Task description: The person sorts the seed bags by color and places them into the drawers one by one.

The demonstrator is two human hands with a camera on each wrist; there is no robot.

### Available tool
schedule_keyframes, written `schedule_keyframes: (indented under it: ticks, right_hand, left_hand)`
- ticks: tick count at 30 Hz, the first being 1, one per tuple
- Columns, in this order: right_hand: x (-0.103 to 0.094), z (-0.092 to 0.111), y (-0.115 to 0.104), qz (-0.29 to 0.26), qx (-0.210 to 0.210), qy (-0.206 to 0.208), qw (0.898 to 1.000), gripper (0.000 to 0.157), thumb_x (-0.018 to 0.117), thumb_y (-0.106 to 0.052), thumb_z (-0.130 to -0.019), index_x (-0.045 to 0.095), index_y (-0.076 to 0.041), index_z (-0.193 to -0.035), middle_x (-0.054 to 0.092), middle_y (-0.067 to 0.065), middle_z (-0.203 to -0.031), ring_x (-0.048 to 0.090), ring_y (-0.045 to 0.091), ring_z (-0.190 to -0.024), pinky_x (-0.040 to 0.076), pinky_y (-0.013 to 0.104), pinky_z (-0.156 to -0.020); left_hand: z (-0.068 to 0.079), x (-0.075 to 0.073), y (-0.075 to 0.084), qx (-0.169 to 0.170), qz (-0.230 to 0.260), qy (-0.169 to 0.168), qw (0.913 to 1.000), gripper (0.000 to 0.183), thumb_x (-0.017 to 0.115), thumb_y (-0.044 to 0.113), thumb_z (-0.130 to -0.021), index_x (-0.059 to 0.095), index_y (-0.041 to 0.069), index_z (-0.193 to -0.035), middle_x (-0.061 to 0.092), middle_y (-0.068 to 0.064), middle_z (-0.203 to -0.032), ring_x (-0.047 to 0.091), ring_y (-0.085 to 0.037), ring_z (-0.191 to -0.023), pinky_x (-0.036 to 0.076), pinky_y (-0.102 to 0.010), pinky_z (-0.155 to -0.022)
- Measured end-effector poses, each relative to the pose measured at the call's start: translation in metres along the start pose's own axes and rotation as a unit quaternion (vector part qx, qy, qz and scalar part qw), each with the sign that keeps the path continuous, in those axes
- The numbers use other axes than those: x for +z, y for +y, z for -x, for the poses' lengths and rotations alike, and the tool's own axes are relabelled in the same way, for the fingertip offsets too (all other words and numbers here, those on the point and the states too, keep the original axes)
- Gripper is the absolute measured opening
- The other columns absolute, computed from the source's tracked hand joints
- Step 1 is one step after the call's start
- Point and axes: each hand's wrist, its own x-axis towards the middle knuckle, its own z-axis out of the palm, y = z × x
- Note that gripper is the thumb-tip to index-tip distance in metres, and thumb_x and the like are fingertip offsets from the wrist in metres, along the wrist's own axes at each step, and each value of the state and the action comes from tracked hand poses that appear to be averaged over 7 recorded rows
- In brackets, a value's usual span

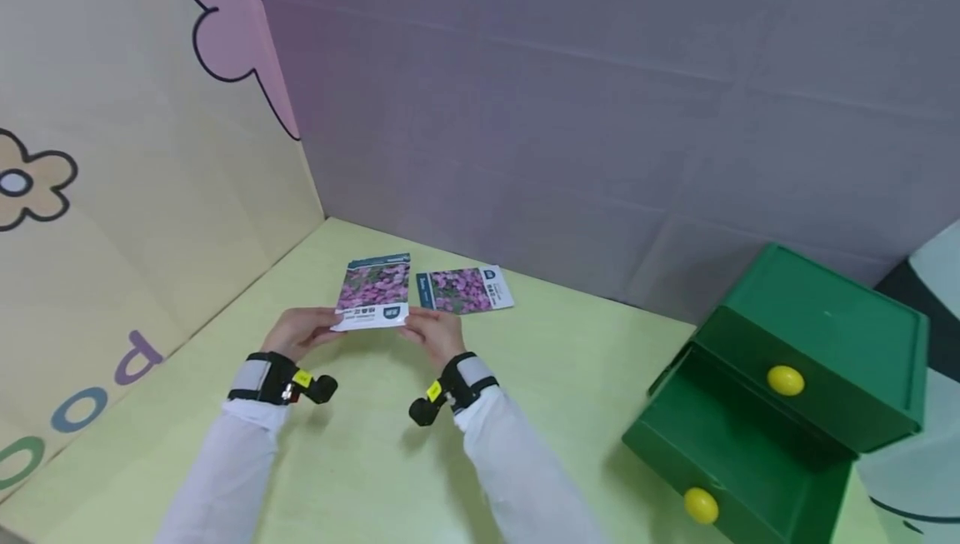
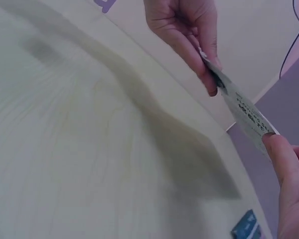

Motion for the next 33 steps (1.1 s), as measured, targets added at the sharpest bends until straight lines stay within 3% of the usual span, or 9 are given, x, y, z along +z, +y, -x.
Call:
schedule_keyframes:
  ticks: [8, 17, 21, 29, 33]
  right_hand:
    - [-0.006, 0.009, -0.022, -0.002, -0.013, -0.011, 1.000, 0.030, 0.057, 0.014, -0.079, 0.055, 0.016, -0.110, 0.059, 0.027, -0.107, 0.065, 0.027, -0.087, 0.054, 0.029, -0.079]
    - [-0.014, 0.017, -0.047, 0.004, -0.013, -0.030, 0.999, 0.030, 0.058, 0.011, -0.081, 0.056, 0.013, -0.111, 0.059, 0.024, -0.109, 0.065, 0.024, -0.088, 0.053, 0.027, -0.081]
    - [-0.016, 0.027, -0.060, -0.002, -0.013, -0.034, 0.999, 0.030, 0.056, 0.011, -0.083, 0.054, 0.013, -0.113, 0.058, 0.023, -0.110, 0.065, 0.021, -0.086, 0.053, 0.027, -0.082]
    - [-0.015, 0.049, -0.090, -0.006, -0.019, -0.034, 0.999, 0.029, 0.054, 0.012, -0.084, 0.053, 0.015, -0.113, 0.057, 0.024, -0.109, 0.065, 0.020, -0.083, 0.053, 0.027, -0.081]
    - [-0.015, 0.062, -0.105, 0.017, -0.024, -0.031, 0.999, 0.029, 0.055, 0.009, -0.084, 0.055, 0.013, -0.113, 0.057, 0.025, -0.112, 0.065, 0.023, -0.087, 0.053, 0.026, -0.080]
  left_hand:
    - [0.004, 0.011, 0.006, -0.007, 0.017, -0.030, 0.9994, 0.058, 0.056, -0.001, -0.088, 0.026, -0.010, -0.136, 0.063, -0.004, -0.079, 0.065, -0.014, -0.075, 0.045, -0.032, -0.093]
    - [0.013, 0.026, 0.022, 0.013, 0.011, -0.066, 0.9977, 0.058, 0.052, 0.001, -0.091, 0.022, -0.011, -0.138, 0.057, -0.008, -0.093, 0.064, -0.012, -0.079, 0.043, -0.032, -0.095]
    - [0.022, 0.032, 0.030, 0.033, 0.006, -0.085, 0.9958, 0.057, 0.050, 0.000, -0.091, 0.019, -0.013, -0.138, 0.055, -0.009, -0.096, 0.064, -0.011, -0.079, 0.046, -0.026, -0.090]
    - [0.041, 0.046, 0.050, 0.078, -0.013, -0.088, 0.9929, 0.055, 0.050, 0.000, -0.091, 0.022, -0.015, -0.136, 0.056, -0.005, -0.093, 0.064, -0.009, -0.079, 0.050, -0.020, -0.082]
    - [0.049, 0.054, 0.059, 0.090, -0.033, -0.093, 0.9910, 0.055, 0.050, 0.000, -0.091, 0.023, -0.015, -0.136, 0.052, -0.013, -0.104, 0.064, -0.008, -0.080, 0.050, -0.020, -0.083]
